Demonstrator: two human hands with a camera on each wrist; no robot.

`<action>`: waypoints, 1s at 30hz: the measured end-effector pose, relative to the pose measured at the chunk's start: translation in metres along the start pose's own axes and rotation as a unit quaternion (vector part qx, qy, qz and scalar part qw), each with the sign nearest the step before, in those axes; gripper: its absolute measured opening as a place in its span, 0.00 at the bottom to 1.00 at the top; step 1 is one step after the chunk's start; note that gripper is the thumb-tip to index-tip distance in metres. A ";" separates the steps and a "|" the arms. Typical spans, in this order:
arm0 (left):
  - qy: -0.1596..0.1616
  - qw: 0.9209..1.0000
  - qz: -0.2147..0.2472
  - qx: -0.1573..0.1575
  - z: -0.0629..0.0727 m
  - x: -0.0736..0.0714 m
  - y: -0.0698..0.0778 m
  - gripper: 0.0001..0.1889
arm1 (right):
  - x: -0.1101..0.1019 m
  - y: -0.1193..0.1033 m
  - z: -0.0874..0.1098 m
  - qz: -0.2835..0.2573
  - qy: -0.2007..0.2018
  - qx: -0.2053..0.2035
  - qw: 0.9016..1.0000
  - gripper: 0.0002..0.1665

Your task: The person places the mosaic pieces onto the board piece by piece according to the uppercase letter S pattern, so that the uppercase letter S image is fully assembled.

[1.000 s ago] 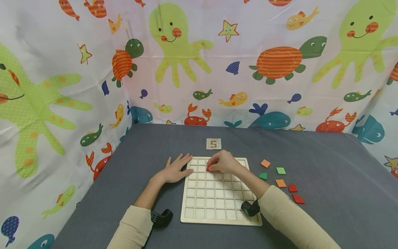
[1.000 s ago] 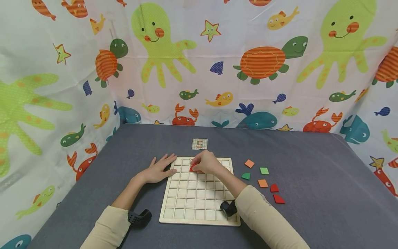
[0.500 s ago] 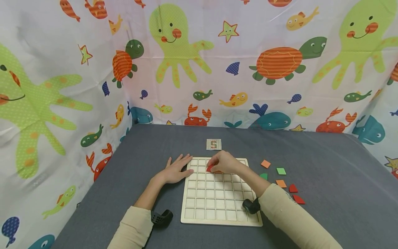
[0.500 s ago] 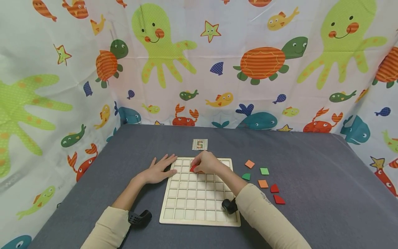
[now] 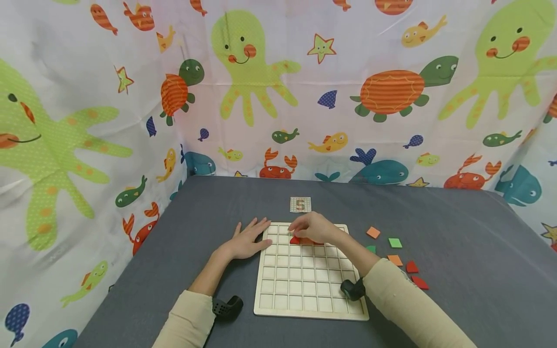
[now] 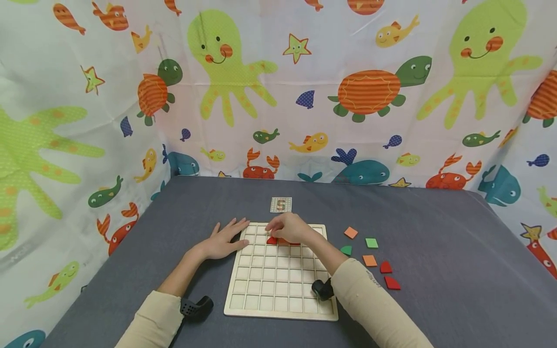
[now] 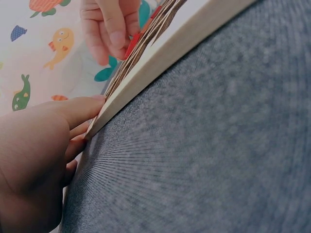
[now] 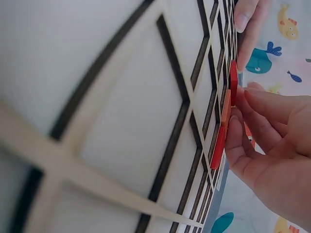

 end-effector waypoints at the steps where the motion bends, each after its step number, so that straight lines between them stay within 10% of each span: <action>1: 0.000 1.000 -0.001 -0.001 0.000 0.000 0.000 0.34 | 0.000 0.001 0.000 -0.003 0.000 0.000 1.000 0.09; 30: 0.006 1.000 0.000 -0.008 0.001 -0.001 0.002 0.33 | 0.000 -0.001 0.001 -0.005 -0.030 -0.064 0.997 0.17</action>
Point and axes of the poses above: each hand's wrist, its own z-axis away from the middle knuckle, its own x-axis out of the palm, y = z × x, the point moved 7 cm from there along -z, towards the middle knuckle, and after that the axes turned 1 degree about y, right-handed, at the moved point
